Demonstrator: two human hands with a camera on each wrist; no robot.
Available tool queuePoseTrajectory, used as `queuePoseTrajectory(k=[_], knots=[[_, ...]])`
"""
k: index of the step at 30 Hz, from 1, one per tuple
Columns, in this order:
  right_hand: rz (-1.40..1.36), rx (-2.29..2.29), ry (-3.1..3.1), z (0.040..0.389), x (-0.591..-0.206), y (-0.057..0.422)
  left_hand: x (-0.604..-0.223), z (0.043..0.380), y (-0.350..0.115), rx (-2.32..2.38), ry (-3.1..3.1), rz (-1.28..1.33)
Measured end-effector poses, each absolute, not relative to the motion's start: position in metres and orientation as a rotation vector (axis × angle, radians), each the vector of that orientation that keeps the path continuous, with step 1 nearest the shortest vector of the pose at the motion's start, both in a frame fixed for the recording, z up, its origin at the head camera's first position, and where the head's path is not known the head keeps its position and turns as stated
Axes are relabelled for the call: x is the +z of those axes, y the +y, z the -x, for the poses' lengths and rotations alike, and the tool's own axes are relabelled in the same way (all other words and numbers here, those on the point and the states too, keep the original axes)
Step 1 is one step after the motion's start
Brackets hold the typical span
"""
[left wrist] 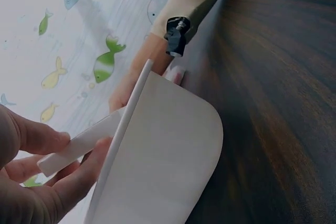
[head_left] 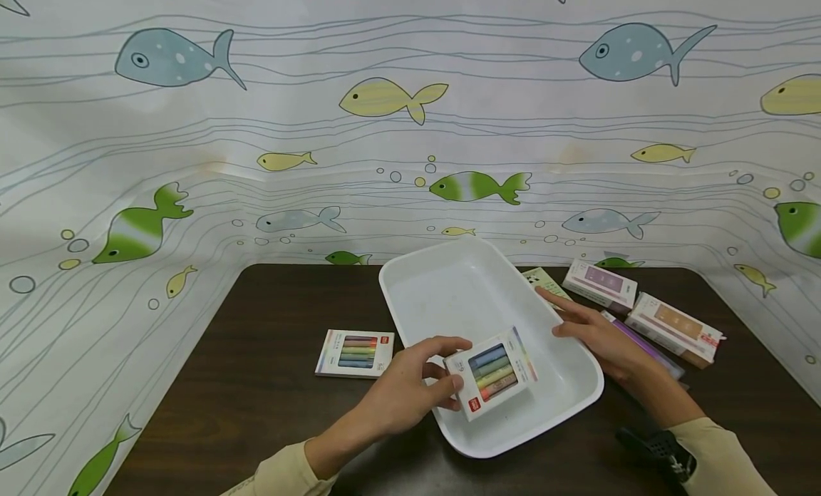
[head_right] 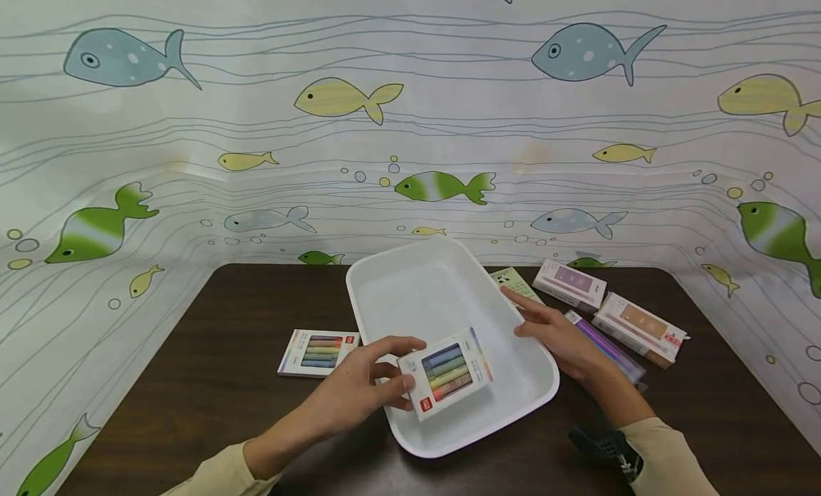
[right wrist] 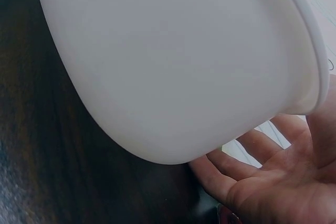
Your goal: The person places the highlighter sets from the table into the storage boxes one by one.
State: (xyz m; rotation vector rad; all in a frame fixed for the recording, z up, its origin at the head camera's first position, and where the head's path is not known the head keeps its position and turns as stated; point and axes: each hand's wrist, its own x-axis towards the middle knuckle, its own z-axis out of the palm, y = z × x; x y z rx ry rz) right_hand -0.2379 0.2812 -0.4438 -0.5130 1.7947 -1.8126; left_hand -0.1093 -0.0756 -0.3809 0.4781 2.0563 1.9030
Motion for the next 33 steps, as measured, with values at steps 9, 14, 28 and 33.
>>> queuePoseTrajectory(k=[9,14,28,33], knots=[[0.488,-1.806,1.832,0.237,-0.443,0.2798,-0.3785,0.1131,-0.0843,1.659,2.657,-0.66],[0.482,-1.812,1.841,0.237,-0.4437,0.2804,-0.3776,0.1141,-0.0851,1.631,2.662,-0.696],[0.499,-1.829,1.799,0.2359,-0.4421,0.2846,-0.3811,0.1161,-0.0788,1.575,2.569,-0.752],[0.508,-1.835,1.771,0.2361,-0.4448,0.2803,-0.3849,0.1139,-0.0808,1.541,2.543,-0.893]])
